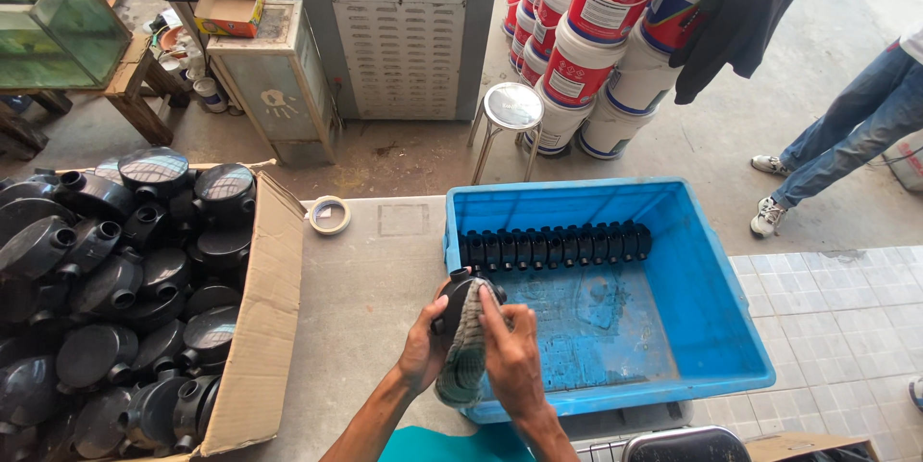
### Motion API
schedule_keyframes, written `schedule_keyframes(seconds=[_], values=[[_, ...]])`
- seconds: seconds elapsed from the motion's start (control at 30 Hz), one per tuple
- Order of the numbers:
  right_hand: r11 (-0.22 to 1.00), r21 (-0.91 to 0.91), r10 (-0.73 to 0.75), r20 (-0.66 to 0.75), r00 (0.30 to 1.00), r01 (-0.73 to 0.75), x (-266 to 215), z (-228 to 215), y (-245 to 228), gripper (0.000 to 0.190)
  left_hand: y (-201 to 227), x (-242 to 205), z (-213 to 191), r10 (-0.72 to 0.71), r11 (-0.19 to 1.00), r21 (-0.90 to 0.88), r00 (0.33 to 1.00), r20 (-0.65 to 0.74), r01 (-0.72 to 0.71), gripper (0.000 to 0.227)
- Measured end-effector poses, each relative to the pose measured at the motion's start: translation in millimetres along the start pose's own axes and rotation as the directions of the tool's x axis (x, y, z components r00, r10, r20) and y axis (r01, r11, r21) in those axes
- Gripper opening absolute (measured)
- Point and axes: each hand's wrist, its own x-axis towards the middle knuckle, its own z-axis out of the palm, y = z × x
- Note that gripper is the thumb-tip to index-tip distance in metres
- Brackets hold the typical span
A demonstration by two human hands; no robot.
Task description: The person wipes a black plastic part with a cloth, rotating it to clean multiple sides. The part is held over a blue bin containing similar items, and the person continues wiping until the end of the clip.
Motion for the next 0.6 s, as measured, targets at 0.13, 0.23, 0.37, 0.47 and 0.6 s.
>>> schedule_keyframes(seconds=[0.13, 0.23, 0.37, 0.47, 0.6], values=[[0.997, 0.064, 0.029, 0.051, 0.998, -0.032, 5.7, 0.8, -1.7, 0.046, -6.8, 3.7, -1.9, -0.006, 1.0, 0.006, 0.998, -0.06, 0.006, 0.058], [0.998, 0.042, -0.043, 0.087, 0.995, 0.039, 0.9, 7.8, -3.2, 0.046, -8.3, 8.1, -7.2, 0.038, 0.995, 0.089, 0.999, 0.028, -0.041, 0.053], [0.993, 0.074, -0.096, 0.106, 0.99, 0.089, -7.1, 8.0, -7.4, 0.046, -2.0, 12.7, -5.1, 0.055, 0.998, 0.011, 0.998, -0.031, -0.055, 0.058], [0.998, 0.048, -0.051, 0.085, 0.995, 0.047, -5.2, 7.6, -2.1, 0.047, -1.0, 11.2, -0.5, 0.032, 0.999, 0.042, 0.998, -0.052, -0.03, 0.057], [0.999, 0.049, 0.009, 0.073, 0.997, -0.013, 6.3, 2.5, -8.4, 0.044, -11.3, 13.8, -3.5, 0.038, 0.999, 0.02, 0.996, -0.079, -0.036, 0.048]])
